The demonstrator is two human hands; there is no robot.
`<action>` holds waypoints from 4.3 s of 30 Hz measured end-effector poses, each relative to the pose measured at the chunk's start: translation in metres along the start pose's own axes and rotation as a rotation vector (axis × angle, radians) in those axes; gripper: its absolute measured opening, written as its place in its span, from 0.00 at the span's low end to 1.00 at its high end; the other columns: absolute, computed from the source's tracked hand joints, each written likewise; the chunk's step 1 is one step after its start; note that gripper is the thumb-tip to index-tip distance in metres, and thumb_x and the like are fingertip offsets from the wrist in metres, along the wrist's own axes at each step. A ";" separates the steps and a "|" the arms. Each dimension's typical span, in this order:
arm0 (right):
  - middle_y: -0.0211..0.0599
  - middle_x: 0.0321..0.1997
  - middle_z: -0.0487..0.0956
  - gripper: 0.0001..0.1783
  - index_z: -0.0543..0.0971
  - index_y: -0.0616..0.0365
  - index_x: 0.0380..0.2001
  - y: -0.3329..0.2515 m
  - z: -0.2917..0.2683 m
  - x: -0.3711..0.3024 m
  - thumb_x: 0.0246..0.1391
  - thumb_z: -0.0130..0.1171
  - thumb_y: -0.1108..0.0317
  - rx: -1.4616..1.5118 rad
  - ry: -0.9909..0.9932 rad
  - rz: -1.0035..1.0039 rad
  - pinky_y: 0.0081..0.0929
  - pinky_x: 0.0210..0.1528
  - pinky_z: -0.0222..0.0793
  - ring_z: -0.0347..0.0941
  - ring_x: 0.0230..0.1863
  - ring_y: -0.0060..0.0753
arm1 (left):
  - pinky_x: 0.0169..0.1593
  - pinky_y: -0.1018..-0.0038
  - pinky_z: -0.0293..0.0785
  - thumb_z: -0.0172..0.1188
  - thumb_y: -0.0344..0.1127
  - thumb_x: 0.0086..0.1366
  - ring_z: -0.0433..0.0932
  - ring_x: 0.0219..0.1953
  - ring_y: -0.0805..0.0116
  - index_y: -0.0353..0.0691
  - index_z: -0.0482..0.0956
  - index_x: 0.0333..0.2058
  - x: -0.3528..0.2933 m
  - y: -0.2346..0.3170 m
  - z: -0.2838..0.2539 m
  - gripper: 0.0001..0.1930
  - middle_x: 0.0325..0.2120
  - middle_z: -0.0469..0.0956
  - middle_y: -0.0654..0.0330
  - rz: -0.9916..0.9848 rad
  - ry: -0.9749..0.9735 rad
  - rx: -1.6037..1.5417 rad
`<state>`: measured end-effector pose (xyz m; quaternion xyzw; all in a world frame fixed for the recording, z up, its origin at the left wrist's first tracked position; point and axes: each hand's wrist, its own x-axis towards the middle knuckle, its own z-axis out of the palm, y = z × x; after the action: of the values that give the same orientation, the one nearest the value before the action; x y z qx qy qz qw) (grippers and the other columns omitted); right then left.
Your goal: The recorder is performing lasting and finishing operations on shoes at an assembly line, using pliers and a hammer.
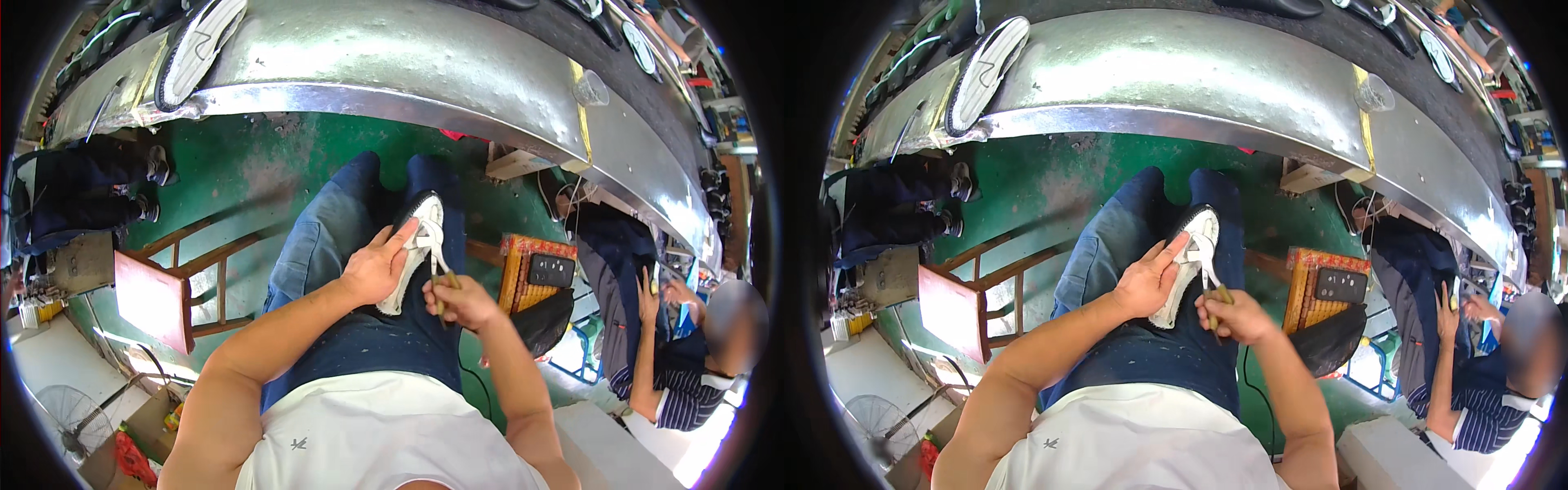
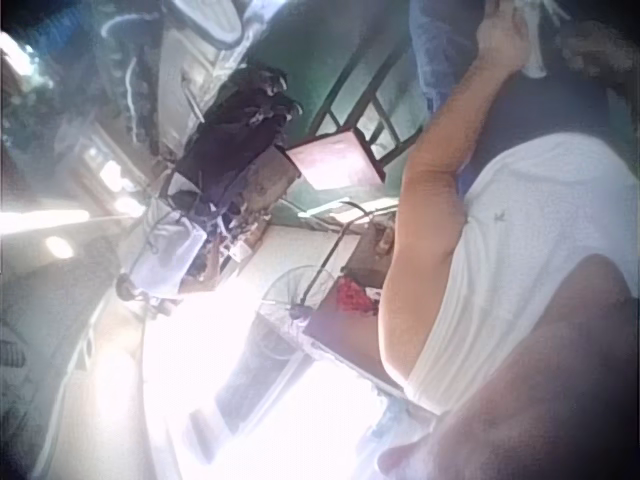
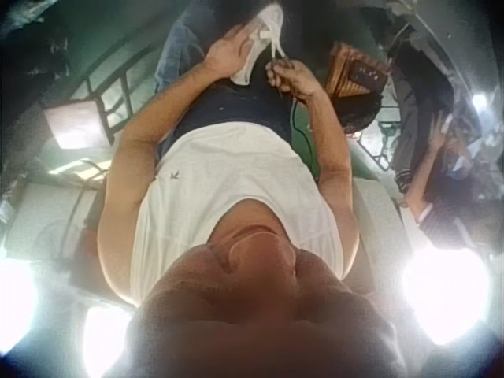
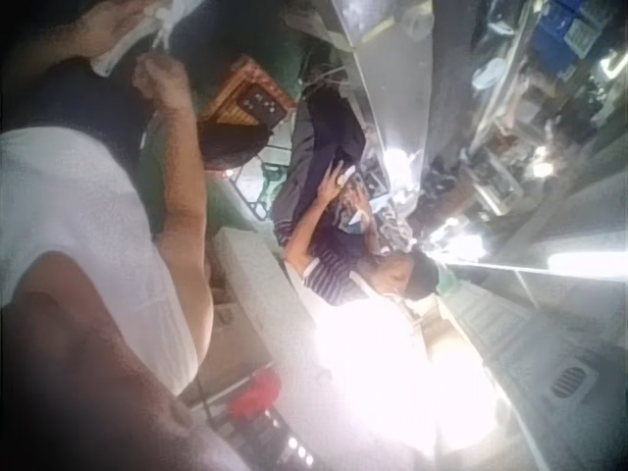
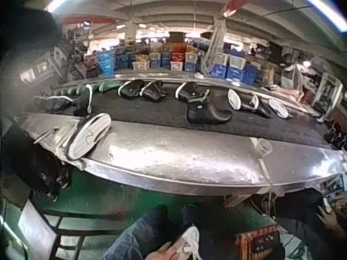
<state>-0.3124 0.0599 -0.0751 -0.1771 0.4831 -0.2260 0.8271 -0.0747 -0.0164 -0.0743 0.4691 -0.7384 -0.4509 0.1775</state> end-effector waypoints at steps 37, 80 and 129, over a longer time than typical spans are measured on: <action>0.57 0.35 0.82 0.23 0.76 0.63 0.43 -0.004 0.036 -0.022 0.71 0.44 0.51 -1.184 0.429 -0.285 0.55 0.44 0.72 0.78 0.41 0.67 | 0.72 0.68 0.56 0.70 0.43 0.61 0.62 0.71 0.51 0.38 0.32 0.75 -0.015 -0.027 -0.009 0.58 0.69 0.58 0.38 -0.165 -0.328 -0.413; 0.46 0.45 0.79 0.29 0.75 0.60 0.48 -0.296 -0.093 0.001 0.49 0.72 0.53 -1.446 1.013 -1.169 0.48 0.48 0.68 0.74 0.44 0.56 | 0.67 0.52 0.60 0.43 0.62 0.74 0.77 0.57 0.51 0.38 0.59 0.70 0.491 0.116 -0.265 0.38 0.50 0.80 0.46 0.264 0.121 1.480; 0.51 0.46 0.79 0.27 0.75 0.61 0.49 -0.286 -0.072 0.016 0.55 0.67 0.51 -1.361 1.166 -1.267 0.49 0.51 0.70 0.74 0.48 0.58 | 0.50 0.67 0.72 0.56 0.40 0.71 0.76 0.42 0.63 0.33 0.73 0.45 0.161 0.004 -0.329 0.15 0.37 0.78 0.53 -0.080 0.524 0.288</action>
<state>-0.4267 -0.1929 0.0256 -0.6786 0.6451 -0.3452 -0.0653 0.0685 -0.3176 0.0774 0.6184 -0.7048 -0.2116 0.2758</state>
